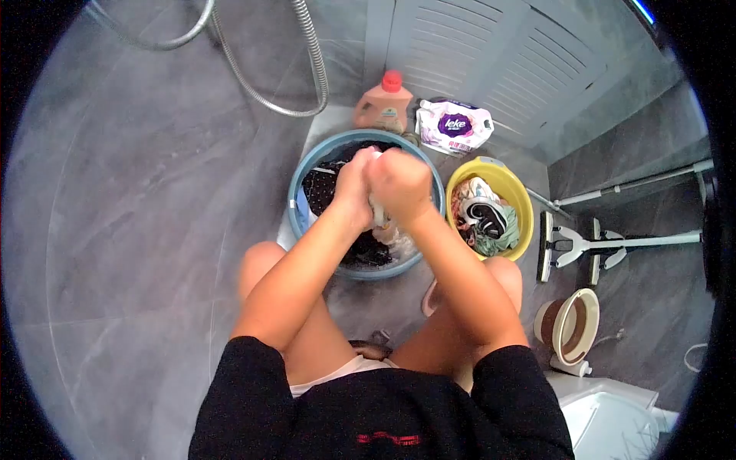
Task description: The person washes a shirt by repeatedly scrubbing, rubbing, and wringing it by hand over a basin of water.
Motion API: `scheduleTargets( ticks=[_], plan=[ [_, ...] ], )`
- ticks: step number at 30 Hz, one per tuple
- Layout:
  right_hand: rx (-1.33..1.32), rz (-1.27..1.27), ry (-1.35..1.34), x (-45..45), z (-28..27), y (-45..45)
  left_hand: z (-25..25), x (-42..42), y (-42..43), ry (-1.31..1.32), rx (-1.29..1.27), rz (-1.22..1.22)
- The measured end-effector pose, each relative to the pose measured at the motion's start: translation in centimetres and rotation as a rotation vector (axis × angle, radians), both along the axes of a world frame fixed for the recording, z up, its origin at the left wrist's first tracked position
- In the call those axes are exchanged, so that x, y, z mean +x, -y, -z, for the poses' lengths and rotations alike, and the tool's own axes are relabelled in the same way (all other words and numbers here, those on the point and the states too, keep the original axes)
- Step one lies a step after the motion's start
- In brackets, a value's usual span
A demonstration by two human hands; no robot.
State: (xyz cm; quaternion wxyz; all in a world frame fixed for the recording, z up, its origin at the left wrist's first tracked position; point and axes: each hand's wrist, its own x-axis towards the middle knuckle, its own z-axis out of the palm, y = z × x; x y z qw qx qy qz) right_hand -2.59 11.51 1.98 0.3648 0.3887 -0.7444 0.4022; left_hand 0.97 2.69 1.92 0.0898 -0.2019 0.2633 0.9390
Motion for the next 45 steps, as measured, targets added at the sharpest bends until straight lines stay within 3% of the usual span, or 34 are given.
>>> scheduleTargets(
  ticks=[1,2,3,5,6,9,10,11,13,15,16,17,19,20,22,23,25,26,27,29,31,33,35,37,39,41,43,45],
  plan=[
    [-0.086,0.112,0.548,-0.6,-1.4,-0.8,0.0,-0.1,-0.3,0.021,-0.107,-0.018],
    [-0.043,0.242,0.650,-3.3,-0.8,-2.1,0.5,0.3,-1.2,-0.030,-0.195,0.046],
    [0.040,0.296,0.510,-4.4,0.0,-2.6,1.6,0.2,-2.0,-0.094,-0.371,-0.036],
    [0.051,0.172,0.223,-2.6,-1.2,-1.6,-0.6,0.6,-1.5,0.061,-0.251,-0.110],
    [0.016,0.074,0.226,-1.5,-1.9,-1.3,0.6,0.2,0.2,0.086,-0.410,-0.114],
    [0.195,-0.116,0.161,0.4,-1.7,-1.6,1.1,-0.4,3.3,-0.025,-0.395,-0.124],
    [0.313,-0.052,0.238,-0.1,-0.7,-1.9,1.1,-0.4,3.5,-0.077,-0.429,-0.054],
    [0.422,0.013,0.552,-0.7,-1.3,-2.7,1.5,-0.4,4.0,-0.051,-0.611,0.050],
    [0.613,-0.136,0.765,-2.9,-1.0,-4.5,2.3,0.0,4.4,-0.120,-0.857,0.219],
    [0.758,-0.451,0.775,-3.1,0.5,-5.6,1.9,1.2,4.2,-0.251,-0.968,0.405],
    [0.988,-0.407,0.840,-1.9,-1.0,-5.5,2.4,1.6,4.2,-0.291,-1.058,0.475],
    [1.047,-0.386,0.905,-0.9,-1.8,-5.4,2.8,2.1,4.3,-0.363,-1.104,0.533],
    [0.848,-0.429,0.683,-1.4,1.3,-6.8,2.9,2.9,4.9,-0.505,-1.221,0.640],
    [0.847,-0.423,0.684,-1.9,2.7,-7.4,3.1,3.0,5.3,-0.510,-1.219,0.643],
    [0.454,-0.572,0.594,-3.0,4.2,-8.3,3.9,2.8,6.6,-0.426,-1.416,0.722],
    [0.453,-0.572,0.590,-3.1,3.6,-8.9,4.4,2.8,7.3,-0.428,-1.419,0.720],
    [0.576,-0.399,1.182,-3.1,2.5,-10.2,5.1,3.0,8.3,-0.349,-1.556,0.688],
    [0.469,-0.429,1.234,-2.8,2.9,-10.7,5.2,3.2,8.6,-0.352,-1.442,0.659],
    [0.464,-0.426,1.233,-2.5,3.4,-11.0,5.3,3.1,9.0,-0.357,-1.445,0.663],
    [0.156,-0.413,1.392,-2.3,4.5,-11.4,5.6,2.8,10.2,-0.269,-1.503,0.633],
    [0.157,-0.397,1.357,-2.8,6.1,-11.1,6.8,1.6,11.2,-0.215,-1.365,0.690],
    [0.160,-0.380,1.320,-3.4,8.0,-10.4,5.9,0.3,10.8,-0.154,-1.541,0.878],
    [0.281,-0.327,1.461,-4.1,10.6,-8.7,7.1,-0.8,10.5,-0.096,-1.603,1.001],
    [0.567,-0.085,1.367,-4.2,11.8,-7.7,9.6,-1.7,10.3,-0.058,-1.949,1.392],
    [0.697,0.128,1.218,-3.8,14.9,-6.6,11.8,-2.0,9.0,0.074,-1.938,1.368],
    [0.642,0.181,1.239,-3.2,18.2,-5.4,17.1,-2.1,7.9,0.213,-2.079,0.920],
    [0.550,0.356,0.926,-2.1,21.4,-4.3,22.4,-1.9,6.0,0.339,-1.915,0.667],
    [0.580,0.347,1.010,-1.6,24.6,-3.5,23.0,-1.6,3.2,0.467,-1.907,0.654]
  ],
)
